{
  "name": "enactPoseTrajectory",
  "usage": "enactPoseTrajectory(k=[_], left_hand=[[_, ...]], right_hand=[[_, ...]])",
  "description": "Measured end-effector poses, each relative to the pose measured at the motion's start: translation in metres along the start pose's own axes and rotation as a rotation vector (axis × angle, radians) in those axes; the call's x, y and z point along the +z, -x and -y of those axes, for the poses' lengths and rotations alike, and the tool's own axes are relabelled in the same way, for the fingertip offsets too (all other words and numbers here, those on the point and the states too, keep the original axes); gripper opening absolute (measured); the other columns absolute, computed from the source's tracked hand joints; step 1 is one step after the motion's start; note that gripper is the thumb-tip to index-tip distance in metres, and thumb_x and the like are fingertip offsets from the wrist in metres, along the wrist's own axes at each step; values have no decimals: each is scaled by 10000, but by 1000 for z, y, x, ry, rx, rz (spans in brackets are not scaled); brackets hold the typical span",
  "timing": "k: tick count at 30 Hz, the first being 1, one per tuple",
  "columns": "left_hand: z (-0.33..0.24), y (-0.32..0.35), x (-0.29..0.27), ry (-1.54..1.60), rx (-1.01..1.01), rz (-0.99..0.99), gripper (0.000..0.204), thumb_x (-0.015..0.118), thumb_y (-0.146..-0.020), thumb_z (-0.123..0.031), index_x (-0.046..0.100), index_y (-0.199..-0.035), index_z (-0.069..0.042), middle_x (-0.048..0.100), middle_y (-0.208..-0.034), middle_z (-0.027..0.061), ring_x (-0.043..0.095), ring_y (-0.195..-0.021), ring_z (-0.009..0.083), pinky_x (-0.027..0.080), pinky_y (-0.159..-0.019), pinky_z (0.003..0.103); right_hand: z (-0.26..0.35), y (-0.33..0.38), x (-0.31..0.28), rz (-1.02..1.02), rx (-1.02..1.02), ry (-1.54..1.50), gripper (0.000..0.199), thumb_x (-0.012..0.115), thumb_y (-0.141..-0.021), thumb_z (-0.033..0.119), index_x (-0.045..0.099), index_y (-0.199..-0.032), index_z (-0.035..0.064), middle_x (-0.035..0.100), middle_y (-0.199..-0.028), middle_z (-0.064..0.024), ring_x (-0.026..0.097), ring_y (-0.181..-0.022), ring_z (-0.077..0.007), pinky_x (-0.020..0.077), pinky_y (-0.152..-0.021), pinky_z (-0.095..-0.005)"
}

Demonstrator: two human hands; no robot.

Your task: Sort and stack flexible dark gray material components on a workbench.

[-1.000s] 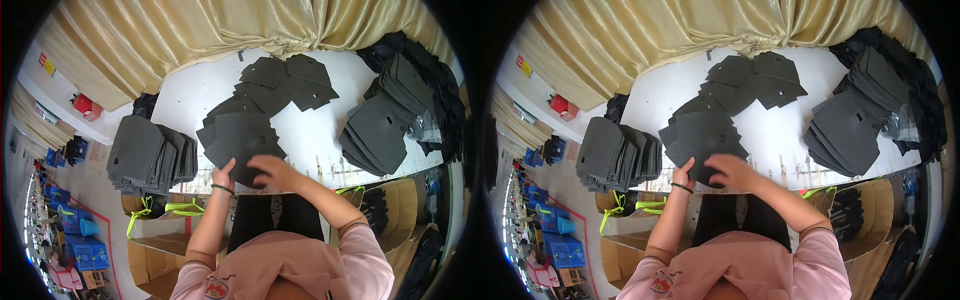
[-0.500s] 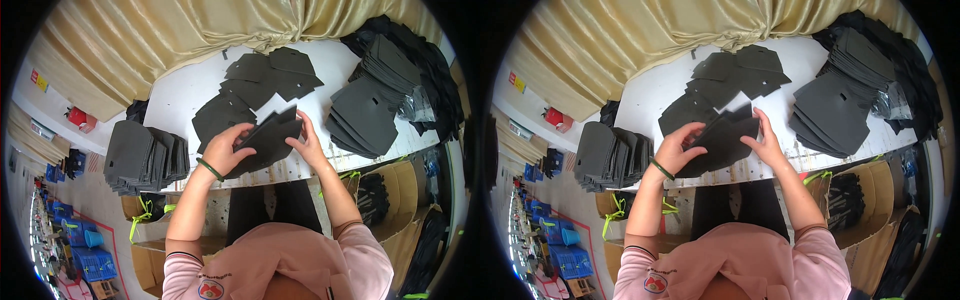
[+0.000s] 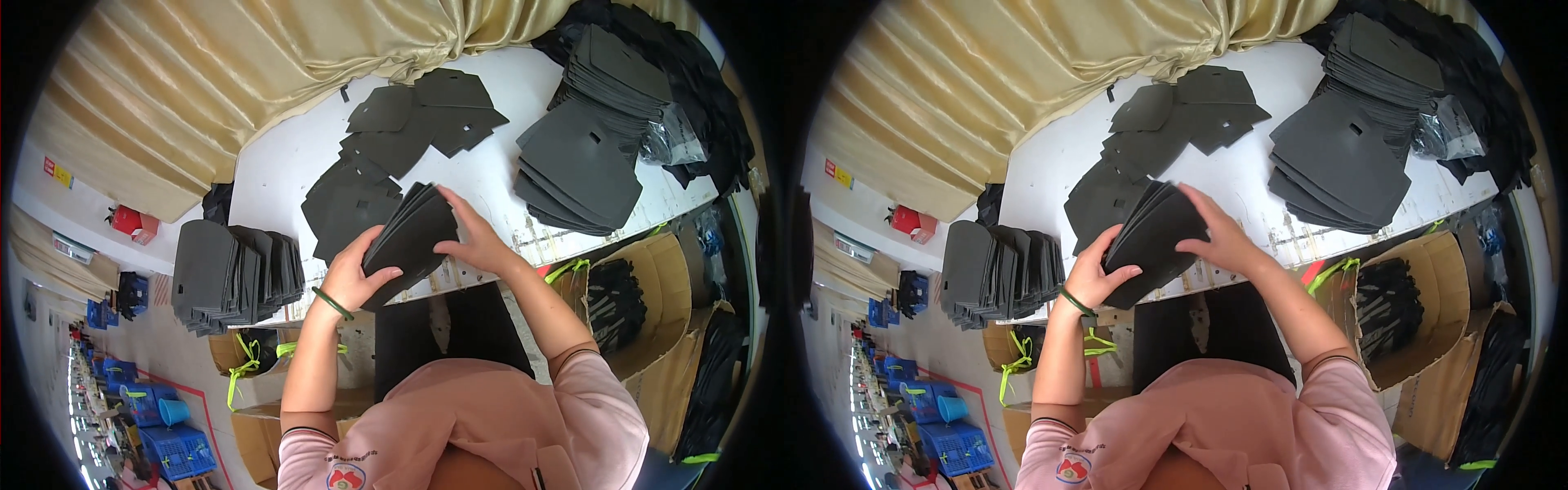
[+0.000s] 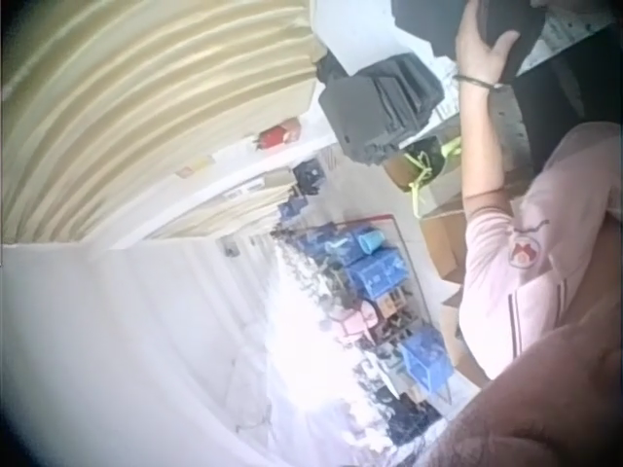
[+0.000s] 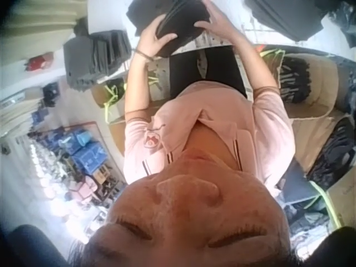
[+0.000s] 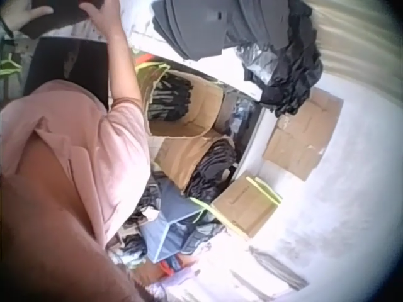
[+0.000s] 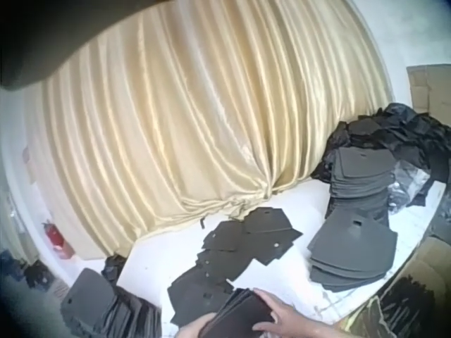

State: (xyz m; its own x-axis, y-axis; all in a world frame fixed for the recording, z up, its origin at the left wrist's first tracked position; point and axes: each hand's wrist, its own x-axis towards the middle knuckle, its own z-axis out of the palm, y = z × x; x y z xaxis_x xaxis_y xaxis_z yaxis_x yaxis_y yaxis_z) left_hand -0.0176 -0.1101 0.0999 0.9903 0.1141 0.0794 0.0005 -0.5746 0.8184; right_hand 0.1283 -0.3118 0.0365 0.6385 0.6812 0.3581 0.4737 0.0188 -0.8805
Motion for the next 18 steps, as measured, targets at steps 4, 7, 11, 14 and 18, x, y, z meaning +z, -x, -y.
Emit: enactPoseTrajectory(k=[4,7,11,14,18], left_hand=[[-1,1,0,-81,11,21,564,746,-739,-161,499,-1221,-6,607,-1123,196,603,-1039,312,466,-865,357],[-2,1,6,-205,-11,-67,457,749,-748,-169,554,-1122,4,646,-1002,191,642,-939,308,489,-794,361],[7,5,5,226,41,-329,333,721,-796,-83,576,-1076,23,666,-969,92,614,-879,153,488,-805,300],[13,6,9,618,140,-592,371,653,-841,-38,512,-1181,7,606,-1111,107,585,-979,199,460,-892,332],[5,-4,50,987,167,-711,380,588,-883,-57,453,-1233,5,555,-1189,123,552,-1058,232,437,-936,372]], right_hand=[[7,-2,4,107,-53,13,832,729,-744,159,271,-1431,54,329,-1449,-155,330,-1338,-297,278,-1094,-357],[-1,1,10,61,-122,33,815,724,-759,186,273,-1424,47,327,-1434,-192,320,-1334,-323,294,-1080,-373],[-17,12,19,-219,9,-147,827,718,-788,199,228,-1438,49,318,-1440,-200,311,-1343,-291,294,-1076,-369],[-5,26,30,-228,286,-659,823,707,-810,194,204,-1439,30,315,-1443,-186,338,-1316,-249,320,-1052,-351],[30,29,15,-232,172,-276,671,719,-804,166,359,-1348,10,481,-1299,-132,456,-1177,-189,387,-981,-339]])
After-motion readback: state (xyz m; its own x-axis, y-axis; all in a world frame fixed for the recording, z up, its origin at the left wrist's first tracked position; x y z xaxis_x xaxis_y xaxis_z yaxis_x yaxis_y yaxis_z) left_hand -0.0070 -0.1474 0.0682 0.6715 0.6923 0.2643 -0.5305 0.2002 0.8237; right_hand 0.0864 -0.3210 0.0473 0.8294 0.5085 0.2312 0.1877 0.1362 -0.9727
